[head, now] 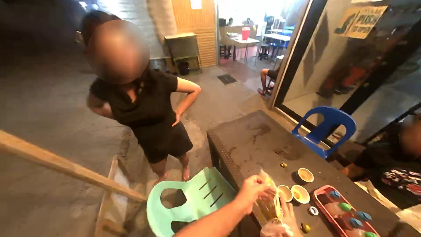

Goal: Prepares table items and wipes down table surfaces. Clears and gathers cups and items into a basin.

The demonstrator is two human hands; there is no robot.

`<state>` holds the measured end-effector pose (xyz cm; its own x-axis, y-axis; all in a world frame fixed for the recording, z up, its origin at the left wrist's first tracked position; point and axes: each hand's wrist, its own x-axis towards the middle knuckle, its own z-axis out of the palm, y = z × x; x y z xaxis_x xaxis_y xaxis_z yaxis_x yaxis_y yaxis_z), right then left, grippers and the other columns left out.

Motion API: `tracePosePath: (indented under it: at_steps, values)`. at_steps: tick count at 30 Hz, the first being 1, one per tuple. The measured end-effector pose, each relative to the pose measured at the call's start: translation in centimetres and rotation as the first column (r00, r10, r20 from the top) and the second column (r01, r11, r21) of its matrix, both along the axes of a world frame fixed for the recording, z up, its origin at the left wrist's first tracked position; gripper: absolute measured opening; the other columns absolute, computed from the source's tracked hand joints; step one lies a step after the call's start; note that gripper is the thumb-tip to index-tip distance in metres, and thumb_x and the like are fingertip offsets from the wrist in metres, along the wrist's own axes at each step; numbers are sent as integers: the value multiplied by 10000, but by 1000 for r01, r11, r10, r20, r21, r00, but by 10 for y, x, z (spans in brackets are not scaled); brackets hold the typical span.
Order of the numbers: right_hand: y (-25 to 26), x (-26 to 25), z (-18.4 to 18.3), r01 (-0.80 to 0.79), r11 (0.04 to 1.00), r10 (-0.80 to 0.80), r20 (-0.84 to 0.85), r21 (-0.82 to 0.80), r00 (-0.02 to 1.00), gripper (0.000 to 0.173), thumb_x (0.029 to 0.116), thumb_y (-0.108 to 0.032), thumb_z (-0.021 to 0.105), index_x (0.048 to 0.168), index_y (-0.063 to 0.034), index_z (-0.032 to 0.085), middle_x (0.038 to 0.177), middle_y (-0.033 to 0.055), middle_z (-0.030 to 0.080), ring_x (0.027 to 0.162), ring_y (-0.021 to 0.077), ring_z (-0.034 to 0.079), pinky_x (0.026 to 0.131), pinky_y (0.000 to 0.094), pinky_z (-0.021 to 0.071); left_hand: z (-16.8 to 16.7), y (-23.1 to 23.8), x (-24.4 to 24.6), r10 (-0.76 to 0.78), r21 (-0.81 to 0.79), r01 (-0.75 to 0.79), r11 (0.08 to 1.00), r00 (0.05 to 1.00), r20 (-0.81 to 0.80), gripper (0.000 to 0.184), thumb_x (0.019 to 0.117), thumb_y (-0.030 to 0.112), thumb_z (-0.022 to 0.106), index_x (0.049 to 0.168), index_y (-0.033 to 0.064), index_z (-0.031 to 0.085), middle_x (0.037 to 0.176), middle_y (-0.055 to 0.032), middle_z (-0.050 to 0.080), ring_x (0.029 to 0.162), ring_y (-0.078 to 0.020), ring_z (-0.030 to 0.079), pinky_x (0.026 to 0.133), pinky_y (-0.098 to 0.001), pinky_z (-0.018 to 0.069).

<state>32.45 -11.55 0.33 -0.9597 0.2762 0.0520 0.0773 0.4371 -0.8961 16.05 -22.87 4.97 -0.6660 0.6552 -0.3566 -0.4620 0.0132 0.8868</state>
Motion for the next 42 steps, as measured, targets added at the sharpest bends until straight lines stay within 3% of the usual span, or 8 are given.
tracePosePath:
  at_steps: [4,9,13,17,23,28,37,42]
  values:
    - [-11,52,-30,248,950,-194,-262,189,945,414,815,-66,702,1186,119,695,1522,397,392,1431,667,247,1180,740,192,2,-5,90,24,49,-28,998,997,79,159,1025,117,606,1106,-12,563,980,-102,707,820,-158,716,784,-316,596]
    - [-21,103,-22,420,894,-446,-234,-154,864,413,930,-62,596,1262,182,561,1193,246,664,1099,178,673,1000,340,549,15,-25,149,-98,103,129,986,960,-261,241,985,104,642,1168,-43,590,1093,-116,700,956,-141,689,873,-318,567]
    - [-17,129,8,378,904,-406,-127,-199,905,197,908,-11,604,1057,92,683,971,117,728,901,103,697,852,315,593,19,-58,148,-151,-142,55,988,259,-954,310,916,161,734,1173,-12,721,1238,-168,701,1199,-279,649,1048,-435,513]
    - [-27,148,27,388,837,-411,25,-385,911,178,961,-7,619,1108,87,654,987,83,716,901,76,684,862,283,581,1,-68,139,-220,-217,-43,975,-137,-966,389,915,297,723,1247,92,718,1356,-170,649,1271,-380,602,1037,-576,474]
    - [-55,139,41,384,765,-407,73,-517,910,145,946,14,635,1083,52,663,940,61,728,861,92,702,838,296,599,-8,-61,114,-135,-141,70,988,-92,-987,428,884,394,746,1146,59,701,1405,-176,617,1364,-410,526,1107,-623,399]
    - [-84,124,44,331,790,-350,64,-515,935,126,929,43,616,1036,32,681,894,33,743,827,82,713,817,292,609,2,-82,75,-119,-155,166,974,-206,-971,226,994,246,628,996,54,747,1181,-121,737,1107,-298,704,961,-498,545]
    - [-130,97,44,168,862,-188,6,-479,982,166,898,49,591,1022,-3,690,893,-13,745,828,44,707,820,266,606,94,-122,-5,-611,-617,260,743,-115,-783,244,1021,238,632,1108,37,739,1019,-150,747,992,-318,711,932,-562,520]
    - [-160,86,57,313,688,-389,31,-655,921,159,924,46,556,1036,-18,650,844,2,739,776,86,714,772,292,619,74,-159,9,-137,-136,41,990,30,-990,220,1019,190,582,1086,25,711,1077,-140,700,1042,-276,676,934,-481,553]
